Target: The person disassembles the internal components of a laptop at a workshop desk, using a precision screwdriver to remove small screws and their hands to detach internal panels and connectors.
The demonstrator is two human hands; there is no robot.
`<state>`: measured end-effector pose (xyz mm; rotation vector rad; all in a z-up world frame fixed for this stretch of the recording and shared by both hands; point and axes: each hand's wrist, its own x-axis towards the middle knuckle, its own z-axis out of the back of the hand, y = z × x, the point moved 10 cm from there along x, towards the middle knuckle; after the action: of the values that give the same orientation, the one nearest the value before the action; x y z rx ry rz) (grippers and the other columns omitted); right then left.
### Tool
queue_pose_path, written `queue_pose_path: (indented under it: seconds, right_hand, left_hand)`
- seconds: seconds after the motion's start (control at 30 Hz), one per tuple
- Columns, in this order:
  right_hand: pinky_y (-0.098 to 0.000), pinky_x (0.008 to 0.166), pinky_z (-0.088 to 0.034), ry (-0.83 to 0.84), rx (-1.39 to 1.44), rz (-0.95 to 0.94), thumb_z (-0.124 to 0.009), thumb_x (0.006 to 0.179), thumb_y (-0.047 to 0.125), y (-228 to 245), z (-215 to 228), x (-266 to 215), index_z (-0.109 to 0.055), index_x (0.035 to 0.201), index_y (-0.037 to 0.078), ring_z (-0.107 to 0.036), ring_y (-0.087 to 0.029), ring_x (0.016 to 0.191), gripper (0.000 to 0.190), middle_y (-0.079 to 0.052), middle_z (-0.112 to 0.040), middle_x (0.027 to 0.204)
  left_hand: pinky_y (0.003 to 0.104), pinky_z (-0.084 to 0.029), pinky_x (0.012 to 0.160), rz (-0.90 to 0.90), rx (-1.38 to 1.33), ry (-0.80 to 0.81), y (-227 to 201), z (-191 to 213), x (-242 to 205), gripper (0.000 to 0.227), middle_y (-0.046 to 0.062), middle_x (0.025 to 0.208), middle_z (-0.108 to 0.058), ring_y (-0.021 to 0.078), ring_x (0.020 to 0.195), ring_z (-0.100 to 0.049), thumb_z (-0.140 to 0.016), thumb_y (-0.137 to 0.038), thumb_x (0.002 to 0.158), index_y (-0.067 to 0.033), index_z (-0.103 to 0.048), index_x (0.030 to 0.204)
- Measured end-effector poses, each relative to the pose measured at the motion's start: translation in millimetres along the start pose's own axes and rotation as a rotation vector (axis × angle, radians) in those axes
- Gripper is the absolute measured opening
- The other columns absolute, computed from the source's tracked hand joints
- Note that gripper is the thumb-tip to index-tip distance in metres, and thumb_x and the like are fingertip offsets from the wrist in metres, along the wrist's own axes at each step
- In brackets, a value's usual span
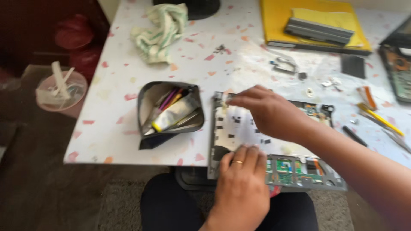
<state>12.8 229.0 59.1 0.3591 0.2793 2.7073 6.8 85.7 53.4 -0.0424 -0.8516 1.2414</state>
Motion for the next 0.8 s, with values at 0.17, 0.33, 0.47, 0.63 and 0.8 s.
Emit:
queue_pose_path:
  seconds: [0.17,0.33,0.47,0.63,0.8]
  right_hand:
    - [-0.0451,0.081,-0.054,-0.094,0.003,-0.205,-0.049,0.099,-0.001,-46,56,-62,-0.074,0.12,0.012,-0.07,-0.031,0.099,0.035,-0.01,-0.074,0.109]
    - [-0.0402,0.082,-0.057,-0.117,-0.001,-0.303,-0.057,0.099,0.01,-69,67,-142,-0.077,0.109,0.013,-0.071,-0.027,0.095,0.023,-0.008,-0.075,0.104]
    - [-0.0401,0.078,-0.054,-0.11,-0.165,-0.277,-0.065,0.097,0.017,-68,66,-174,-0.073,0.1,0.011,-0.066,-0.027,0.09,0.011,-0.005,-0.074,0.097]
    - [-0.041,0.073,-0.053,-0.076,-0.271,-0.206,-0.063,0.1,0.015,-65,53,-169,-0.068,0.101,0.009,-0.063,-0.028,0.09,0.007,-0.007,-0.069,0.099]
    - [-0.0453,0.068,-0.054,0.375,-0.473,-0.353,-0.059,0.083,-0.007,-81,13,-158,-0.063,0.089,0.01,-0.062,-0.032,0.081,0.018,-0.009,-0.061,0.088]
  left_hand:
    - [0.051,-0.039,0.101,-0.034,0.048,0.046,3,-19,-7,0.057,0.016,0.134,-0.065,0.0338,0.127,-0.057,-0.065,-0.022,0.073,-0.0017,-0.066,0.125]
    - [0.049,-0.04,0.099,-0.062,0.098,0.015,6,-26,-6,0.051,0.01,0.131,-0.067,0.03,0.123,-0.06,-0.06,-0.023,0.073,-0.0099,-0.069,0.121]
    - [0.049,-0.04,0.102,-0.026,0.18,0.012,9,-32,-6,0.053,0.004,0.129,-0.068,0.0259,0.123,-0.06,-0.062,-0.026,0.068,-0.0155,-0.072,0.119]
    - [0.046,-0.04,0.104,-0.024,0.253,0.011,9,-37,-5,0.052,0.0,0.127,-0.068,0.0229,0.121,-0.061,-0.064,-0.024,0.065,-0.019,-0.072,0.116]
    - [0.044,-0.039,0.103,-0.012,0.286,-0.024,11,-36,-5,0.051,-0.003,0.125,-0.069,0.02,0.119,-0.063,-0.061,-0.019,0.063,-0.0219,-0.072,0.114]
